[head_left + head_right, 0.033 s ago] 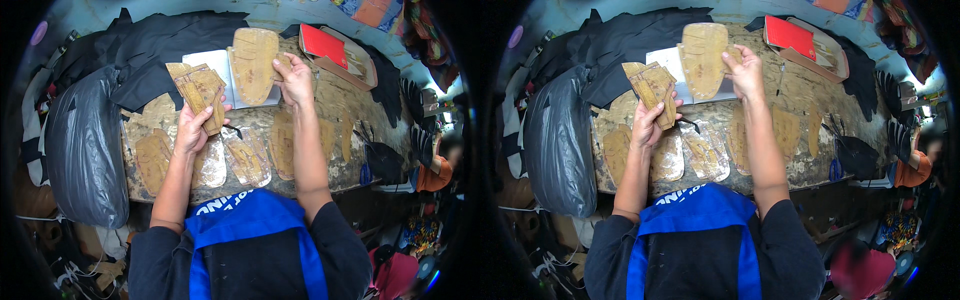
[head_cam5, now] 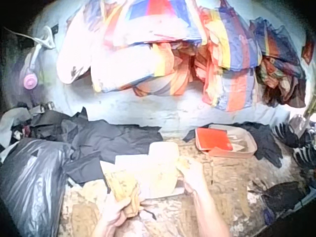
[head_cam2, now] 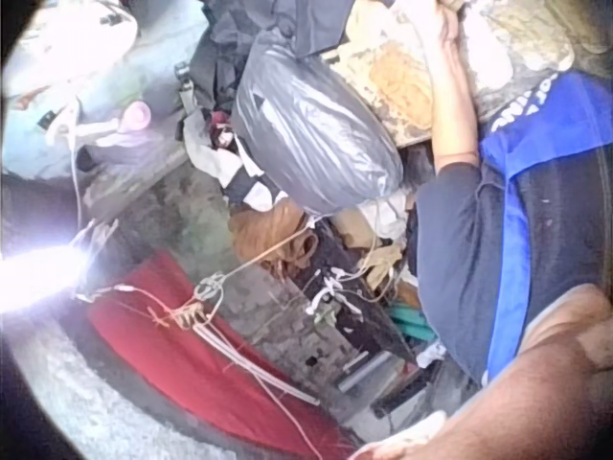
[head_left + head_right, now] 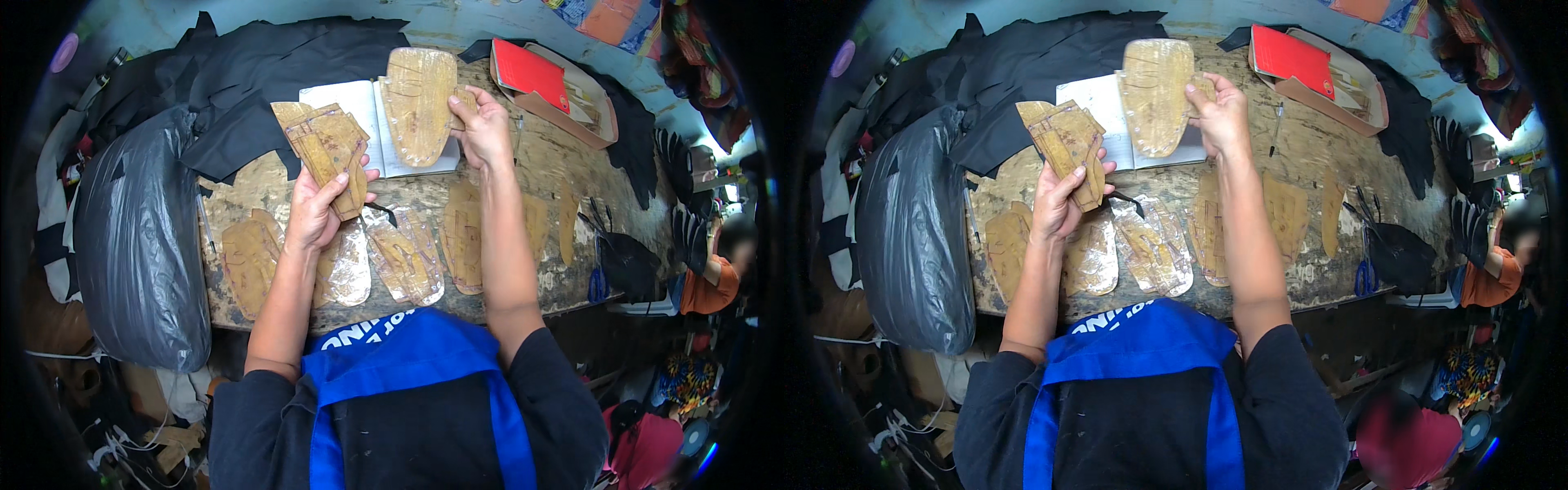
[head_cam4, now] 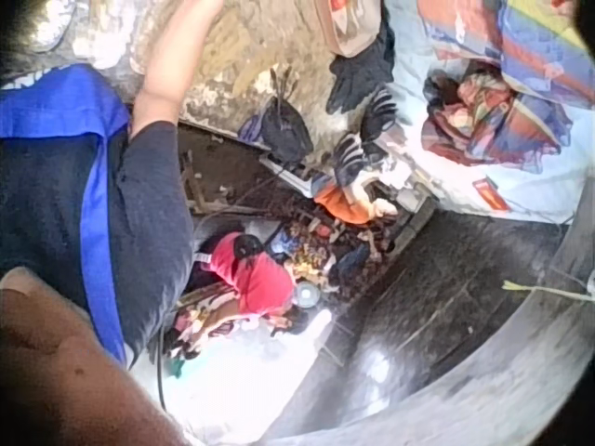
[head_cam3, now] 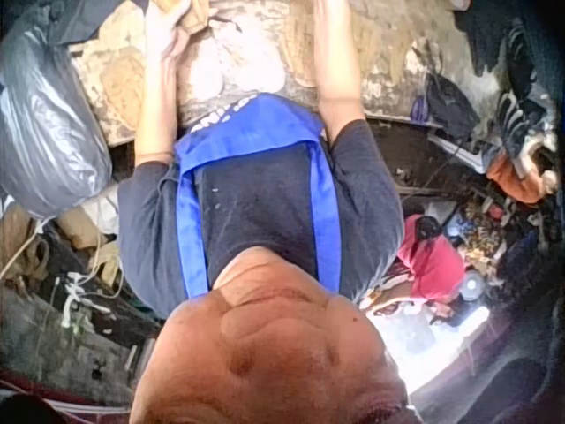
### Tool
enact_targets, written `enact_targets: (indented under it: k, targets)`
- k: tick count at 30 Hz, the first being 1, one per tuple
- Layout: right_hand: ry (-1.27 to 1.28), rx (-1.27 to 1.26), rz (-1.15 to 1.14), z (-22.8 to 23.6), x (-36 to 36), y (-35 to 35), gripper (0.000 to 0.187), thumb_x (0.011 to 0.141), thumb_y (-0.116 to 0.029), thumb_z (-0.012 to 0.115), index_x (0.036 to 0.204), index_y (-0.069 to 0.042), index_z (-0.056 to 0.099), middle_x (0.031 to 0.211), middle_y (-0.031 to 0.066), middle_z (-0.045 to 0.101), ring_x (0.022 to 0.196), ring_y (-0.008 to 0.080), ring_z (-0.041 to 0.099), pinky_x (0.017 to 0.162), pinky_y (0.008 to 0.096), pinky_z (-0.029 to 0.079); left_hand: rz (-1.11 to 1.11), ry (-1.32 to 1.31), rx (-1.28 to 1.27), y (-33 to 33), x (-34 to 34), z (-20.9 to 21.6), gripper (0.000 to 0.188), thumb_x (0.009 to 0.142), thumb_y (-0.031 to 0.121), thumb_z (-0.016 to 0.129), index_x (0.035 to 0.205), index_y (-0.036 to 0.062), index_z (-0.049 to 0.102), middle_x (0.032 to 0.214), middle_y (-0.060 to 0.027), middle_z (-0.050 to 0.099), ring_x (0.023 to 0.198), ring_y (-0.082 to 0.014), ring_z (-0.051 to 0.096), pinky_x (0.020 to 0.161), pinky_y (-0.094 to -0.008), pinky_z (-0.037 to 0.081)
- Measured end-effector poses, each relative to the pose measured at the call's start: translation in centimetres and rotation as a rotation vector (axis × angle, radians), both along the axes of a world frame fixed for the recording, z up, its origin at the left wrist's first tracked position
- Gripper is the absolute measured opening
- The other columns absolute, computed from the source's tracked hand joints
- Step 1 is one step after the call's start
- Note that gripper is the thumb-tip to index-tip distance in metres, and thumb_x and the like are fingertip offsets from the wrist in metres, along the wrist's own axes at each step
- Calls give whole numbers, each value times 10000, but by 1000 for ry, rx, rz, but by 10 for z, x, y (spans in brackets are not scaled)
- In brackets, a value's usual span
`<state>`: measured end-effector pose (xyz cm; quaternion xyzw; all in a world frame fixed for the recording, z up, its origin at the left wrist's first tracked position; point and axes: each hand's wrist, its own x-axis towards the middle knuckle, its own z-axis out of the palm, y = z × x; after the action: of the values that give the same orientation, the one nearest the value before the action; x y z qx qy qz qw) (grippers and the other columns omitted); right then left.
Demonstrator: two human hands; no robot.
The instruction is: The person sorts and arranges cardboard shoe insoles, colorful mesh bags, and notebooks on a cluttered workbench. They place insoles into mesh bags, align them, and move notebooks and other items aside to clear space.
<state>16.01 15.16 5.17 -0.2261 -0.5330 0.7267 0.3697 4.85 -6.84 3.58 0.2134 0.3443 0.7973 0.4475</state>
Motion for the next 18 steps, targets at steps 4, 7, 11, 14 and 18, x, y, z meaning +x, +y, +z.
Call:
enact_targets:
  k: [4, 7, 11, 14, 18]
  targets:
    - [-815, 310, -284, -49, -24, 38, 246, 844, -75, 522, 1061, 36, 559, 861, 171, 636, 738, 260, 641, 619, 341, 522, 35, 3, -63, 6, -4, -5, 409, 819, -35, 507, 1200, -18, 359, 1105, -223, 515, 905, -292, 605, 649, -361, 573]
    - [-808, 915, -566, -64, -21, 38, 210, 800, -63, 511, 947, 44, 618, 882, 245, 601, 756, 389, 598, 712, 389, 476, 92, 24, -124, 13, -4, -8, 415, 787, -44, 561, 1168, -14, 397, 1037, -195, 562, 841, -264, 628, 597, -318, 570]
    - [-524, 518, -370, -36, -24, 6, 286, 810, -161, 578, 1027, 26, 589, 874, 180, 635, 762, 229, 610, 677, 341, 478, 152, 80, -222, 24, -1, -11, 371, 746, -57, 619, 1078, -6, 460, 927, -143, 607, 731, -197, 642, 531, -245, 544]
    - [-238, 480, 55, -15, -26, -37, 583, 614, -180, 804, 1092, 10, 528, 969, 128, 578, 815, 153, 558, 708, 252, 469, 131, 121, -238, 36, 3, -11, 342, 718, -77, 638, 1019, -7, 493, 853, -112, 618, 675, -168, 638, 515, -213, 530]
    - [-346, 429, 115, 1, -39, -52, 526, 607, -114, 808, 1031, 57, 548, 895, 95, 607, 788, 127, 580, 677, 263, 508, 20, 185, -160, 40, 5, -5, 397, 762, -69, 566, 1130, -14, 427, 960, -148, 589, 797, -232, 635, 596, -283, 557]
